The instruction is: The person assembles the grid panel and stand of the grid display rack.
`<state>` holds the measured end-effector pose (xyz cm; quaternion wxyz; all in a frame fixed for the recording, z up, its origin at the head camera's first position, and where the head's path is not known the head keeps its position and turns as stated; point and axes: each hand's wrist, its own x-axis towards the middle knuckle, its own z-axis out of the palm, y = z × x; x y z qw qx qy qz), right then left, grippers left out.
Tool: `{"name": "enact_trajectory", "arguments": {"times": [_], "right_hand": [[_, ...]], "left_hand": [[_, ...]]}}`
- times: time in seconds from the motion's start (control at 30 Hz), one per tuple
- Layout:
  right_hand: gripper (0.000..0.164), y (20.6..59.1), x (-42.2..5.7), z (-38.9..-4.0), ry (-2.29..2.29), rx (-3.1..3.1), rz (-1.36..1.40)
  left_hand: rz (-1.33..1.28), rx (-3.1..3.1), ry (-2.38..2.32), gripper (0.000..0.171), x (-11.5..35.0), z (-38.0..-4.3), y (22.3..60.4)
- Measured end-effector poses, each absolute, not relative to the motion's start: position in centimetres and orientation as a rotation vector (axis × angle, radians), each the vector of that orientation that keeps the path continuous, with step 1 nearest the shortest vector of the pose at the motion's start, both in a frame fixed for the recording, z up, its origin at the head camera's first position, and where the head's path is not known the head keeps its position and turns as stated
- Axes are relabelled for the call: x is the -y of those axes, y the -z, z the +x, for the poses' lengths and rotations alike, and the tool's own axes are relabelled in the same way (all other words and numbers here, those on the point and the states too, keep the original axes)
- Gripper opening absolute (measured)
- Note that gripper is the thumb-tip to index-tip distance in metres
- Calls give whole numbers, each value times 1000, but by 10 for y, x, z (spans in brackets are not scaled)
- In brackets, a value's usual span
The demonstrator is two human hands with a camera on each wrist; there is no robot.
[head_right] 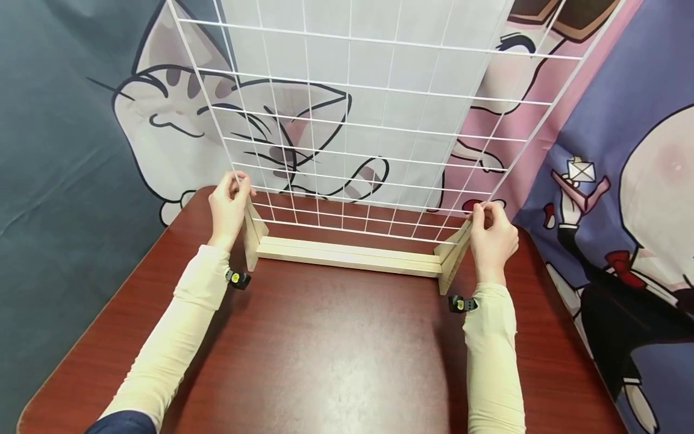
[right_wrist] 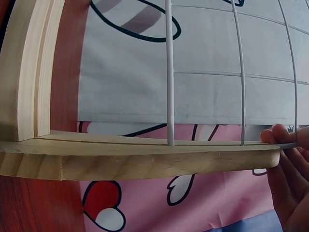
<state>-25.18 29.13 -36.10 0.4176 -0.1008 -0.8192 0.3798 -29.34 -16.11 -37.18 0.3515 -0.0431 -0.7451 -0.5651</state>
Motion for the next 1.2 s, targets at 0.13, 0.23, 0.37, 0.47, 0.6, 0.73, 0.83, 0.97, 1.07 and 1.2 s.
{"name": "enact_trajectory", "arguments": {"times": [0.13, 0.23, 0.37, 0.47, 0.6, 0.73, 0.83, 0.97, 1.07, 1.2], "right_hand": [[23, 363, -291, -252, -959, 2053, -253], [23, 364, -291, -252, -943, 2062, -258], [25, 363, -291, -252, -903, 2076, -280], [26, 362, -291, -252, -888, 2084, -291], [27, 361, -290, -252, -887, 2092, -295], [26, 359, -289, -252, -878, 2096, -306], [25, 358, -289, -252, -869, 2094, -313], [24, 357, -288, -253, -868, 2084, -310], [24, 356, -287, -253, -875, 2073, -303], [23, 357, -287, -254, -877, 2064, -292]], "left_hand": [[-119, 1941, 1446, 14, 167, -304, 382], [-131, 1975, 1445, 15, 171, -306, 383], [-145, 2008, 1455, 15, 173, -304, 379], [-151, 2014, 1477, 15, 170, -296, 370], [-166, 2012, 1506, 16, 167, -282, 357], [-187, 2018, 1502, 17, 166, -277, 352], [-198, 2024, 1500, 17, 166, -277, 352], [-202, 2030, 1498, 17, 167, -277, 353], [-203, 2026, 1495, 17, 167, -277, 353], [-203, 2019, 1496, 16, 167, -276, 353]]}}
